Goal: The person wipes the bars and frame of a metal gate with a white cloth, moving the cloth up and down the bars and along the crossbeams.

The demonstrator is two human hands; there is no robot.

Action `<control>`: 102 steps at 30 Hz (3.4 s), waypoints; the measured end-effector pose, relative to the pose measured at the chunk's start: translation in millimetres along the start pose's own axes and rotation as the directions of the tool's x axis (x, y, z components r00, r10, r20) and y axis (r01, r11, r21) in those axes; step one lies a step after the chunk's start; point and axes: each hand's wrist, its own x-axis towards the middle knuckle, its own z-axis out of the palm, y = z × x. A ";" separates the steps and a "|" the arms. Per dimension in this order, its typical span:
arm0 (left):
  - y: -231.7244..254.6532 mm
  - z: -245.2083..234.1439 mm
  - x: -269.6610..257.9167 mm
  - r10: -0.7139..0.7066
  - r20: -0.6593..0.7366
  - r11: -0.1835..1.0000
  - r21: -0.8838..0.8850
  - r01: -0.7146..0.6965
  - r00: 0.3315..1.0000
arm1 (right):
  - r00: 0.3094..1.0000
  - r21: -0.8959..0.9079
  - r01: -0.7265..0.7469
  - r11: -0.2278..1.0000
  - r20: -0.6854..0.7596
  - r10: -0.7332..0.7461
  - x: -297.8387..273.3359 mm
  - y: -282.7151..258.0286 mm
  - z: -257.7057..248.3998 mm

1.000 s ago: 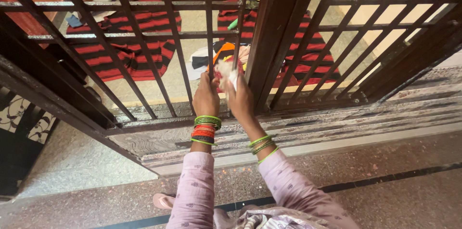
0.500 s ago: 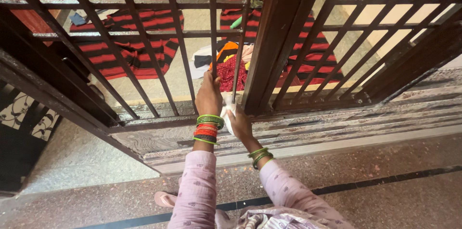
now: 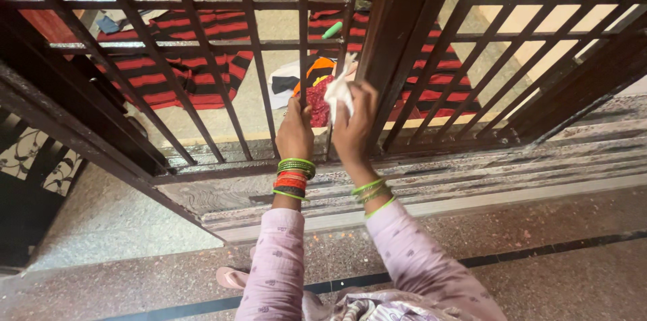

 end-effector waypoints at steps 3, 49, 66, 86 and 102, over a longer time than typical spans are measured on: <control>-1.1 1.3 0.7 0.019 0.001 1.000 -0.003 -0.019 1.000 | 0.998 -0.032 0.038 0.999 0.052 -0.036 16.3 -5.8 -11.1; -39.2 -57.8 4.0 0.029 -0.120 0.994 0.112 -0.015 0.992 | 0.440 0.514 -0.848 0.130 0.548 0.711 -125.8 39.7 65.3; -33.5 -56.1 5.9 -0.053 0.002 0.986 0.159 0.052 0.999 | 0.982 -0.228 -0.101 0.968 0.136 0.134 26.7 -62.9 31.1; -39.4 -50.3 5.5 0.026 -0.025 0.993 0.118 -0.023 0.999 | 0.842 -0.197 -0.376 0.905 0.335 0.423 -174.0 52.7 67.0; -35.7 -51.7 5.4 0.008 0.009 0.986 0.166 -0.009 1.000 | 0.897 0.047 -0.421 0.906 0.167 0.409 -23.6 -16.3 54.6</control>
